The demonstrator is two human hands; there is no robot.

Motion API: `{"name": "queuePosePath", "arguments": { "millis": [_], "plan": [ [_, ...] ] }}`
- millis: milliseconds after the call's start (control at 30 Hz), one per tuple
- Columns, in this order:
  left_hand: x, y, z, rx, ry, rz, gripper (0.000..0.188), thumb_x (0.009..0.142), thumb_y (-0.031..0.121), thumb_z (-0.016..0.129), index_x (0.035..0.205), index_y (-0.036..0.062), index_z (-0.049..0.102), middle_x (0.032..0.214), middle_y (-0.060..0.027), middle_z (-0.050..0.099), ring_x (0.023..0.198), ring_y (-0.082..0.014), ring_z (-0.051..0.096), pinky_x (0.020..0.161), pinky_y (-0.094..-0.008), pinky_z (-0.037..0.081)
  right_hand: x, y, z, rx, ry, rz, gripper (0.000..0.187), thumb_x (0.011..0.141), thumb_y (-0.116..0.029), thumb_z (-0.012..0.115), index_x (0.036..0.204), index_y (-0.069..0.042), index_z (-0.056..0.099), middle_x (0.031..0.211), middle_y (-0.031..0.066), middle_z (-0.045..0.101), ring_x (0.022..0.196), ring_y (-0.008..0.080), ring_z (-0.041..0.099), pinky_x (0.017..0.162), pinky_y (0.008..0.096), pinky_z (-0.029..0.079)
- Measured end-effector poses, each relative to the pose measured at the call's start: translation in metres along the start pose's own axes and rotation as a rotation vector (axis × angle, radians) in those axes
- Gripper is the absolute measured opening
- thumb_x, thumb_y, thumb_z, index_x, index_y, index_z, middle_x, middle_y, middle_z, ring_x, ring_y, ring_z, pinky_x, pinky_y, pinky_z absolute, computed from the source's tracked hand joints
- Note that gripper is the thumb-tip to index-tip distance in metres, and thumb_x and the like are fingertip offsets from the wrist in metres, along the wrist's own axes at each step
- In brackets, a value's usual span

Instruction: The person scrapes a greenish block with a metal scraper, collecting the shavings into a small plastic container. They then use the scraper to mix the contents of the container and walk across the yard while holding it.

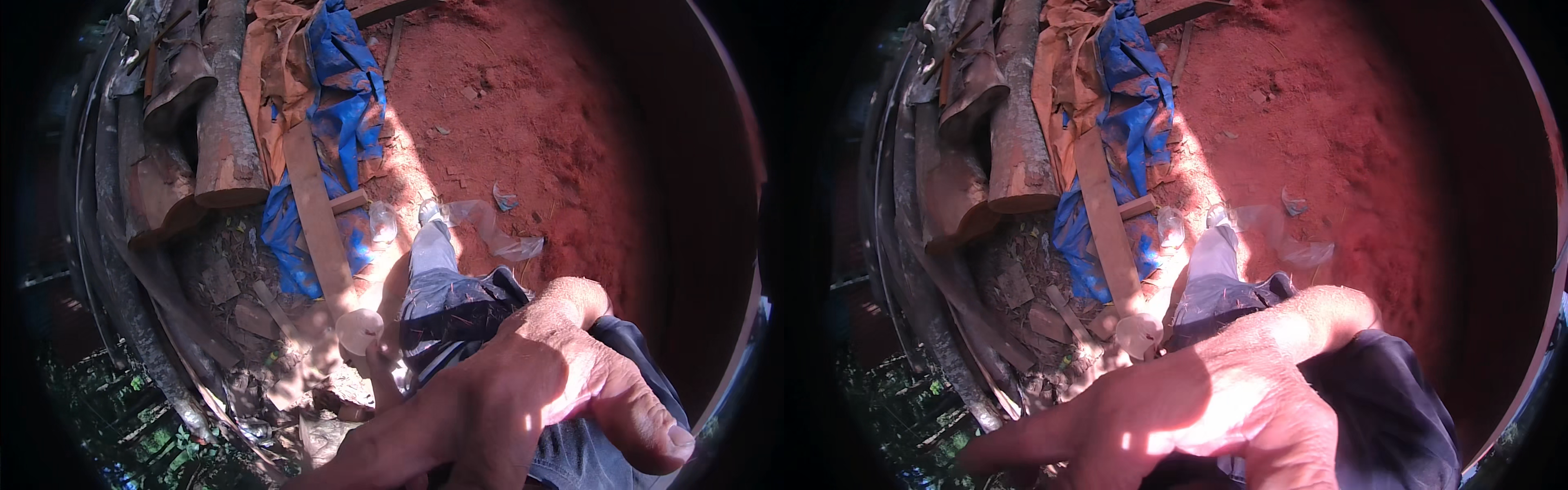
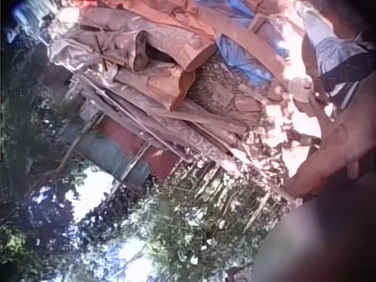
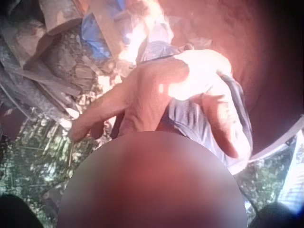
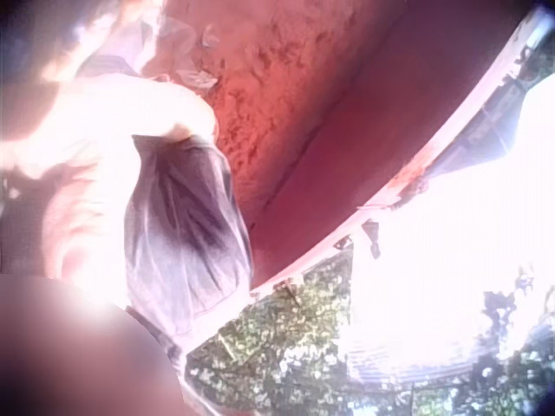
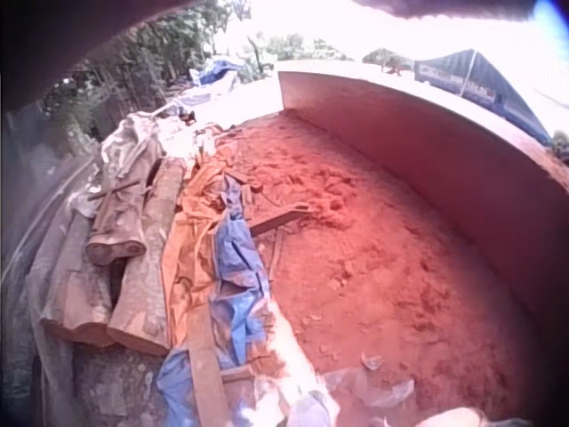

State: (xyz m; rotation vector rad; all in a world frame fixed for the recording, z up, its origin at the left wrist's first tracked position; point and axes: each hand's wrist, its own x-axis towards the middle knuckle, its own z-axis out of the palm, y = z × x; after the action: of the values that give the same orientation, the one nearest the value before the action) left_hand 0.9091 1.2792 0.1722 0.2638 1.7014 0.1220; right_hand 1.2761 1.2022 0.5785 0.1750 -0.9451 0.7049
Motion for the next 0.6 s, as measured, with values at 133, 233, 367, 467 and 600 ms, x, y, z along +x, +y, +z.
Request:
{"name": "queuePosePath", "arguments": {
  "millis": [133, 233, 367, 467, 600],
  "plan": [
    [-0.009, 0.109, 0.074, 0.095, 0.015, 0.087, 0.028, 0.095, 0.034, 0.052, 0.072, 0.0167, 0.047, 0.057, 0.0029, 0.045, 0.043, -0.0132, 0.036, 0.040, -0.0308, 0.031, 0.063, -0.026, -0.057, 0.214, 0.105, -0.035, 0.103, 0.066, -0.054, 0.086, 0.140, 0.007, 0.048, 0.147, 0.0316, 0.040, 0.114, 0.0280, 0.062, 0.094, 0.0335, 0.051],
    [-0.021, 0.176, 0.137, 0.173, 0.024, 0.126, 0.030, 0.094, 0.034, 0.052, 0.071, 0.0168, 0.046, 0.057, 0.0028, 0.044, 0.043, -0.0130, 0.035, 0.040, -0.0306, 0.030, 0.084, -0.065, -0.144, 0.162, 0.087, 0.207, 0.086, 0.077, -0.048, 0.079, 0.138, 0.004, 0.047, 0.150, 0.0313, 0.033, 0.125, 0.0297, 0.054, 0.106, 0.0421, 0.042],
    [-0.033, 0.243, 0.238, 0.275, 0.014, 0.161, 0.031, 0.094, 0.035, 0.053, 0.070, 0.0169, 0.046, 0.057, 0.0025, 0.044, 0.042, -0.0128, 0.035, 0.040, -0.0304, 0.030, 0.113, -0.083, -0.216, 0.351, 0.285, 0.620, 0.094, 0.077, -0.050, 0.081, 0.143, 0.004, 0.042, 0.154, 0.0241, 0.029, 0.131, 0.0268, 0.049, 0.103, 0.0391, 0.044],
    [-0.032, 0.267, 0.317, 0.319, 0.020, 0.163, 0.033, 0.094, 0.036, 0.053, 0.068, 0.0170, 0.045, 0.057, 0.0023, 0.043, 0.042, -0.0127, 0.034, 0.040, -0.0302, 0.029, 0.148, -0.095, -0.264, 0.483, 0.157, 0.520, 0.102, 0.073, -0.049, 0.085, 0.145, 0.006, 0.038, 0.151, 0.0220, 0.037, 0.127, 0.0269, 0.052, 0.096, 0.0376, 0.050],
    [-0.023, 0.265, 0.401, 0.288, 0.048, 0.125, 0.034, 0.093, 0.037, 0.054, 0.067, 0.0170, 0.044, 0.057, 0.0022, 0.042, 0.041, -0.0124, 0.034, 0.040, -0.0297, 0.028, 0.212, -0.142, -0.330, 0.668, -0.031, 0.363, 0.115, 0.055, -0.038, 0.097, 0.143, 0.011, 0.041, 0.138, 0.0321, 0.049, 0.104, 0.0239, 0.066, 0.079, 0.0299, 0.055]
  ]
}}
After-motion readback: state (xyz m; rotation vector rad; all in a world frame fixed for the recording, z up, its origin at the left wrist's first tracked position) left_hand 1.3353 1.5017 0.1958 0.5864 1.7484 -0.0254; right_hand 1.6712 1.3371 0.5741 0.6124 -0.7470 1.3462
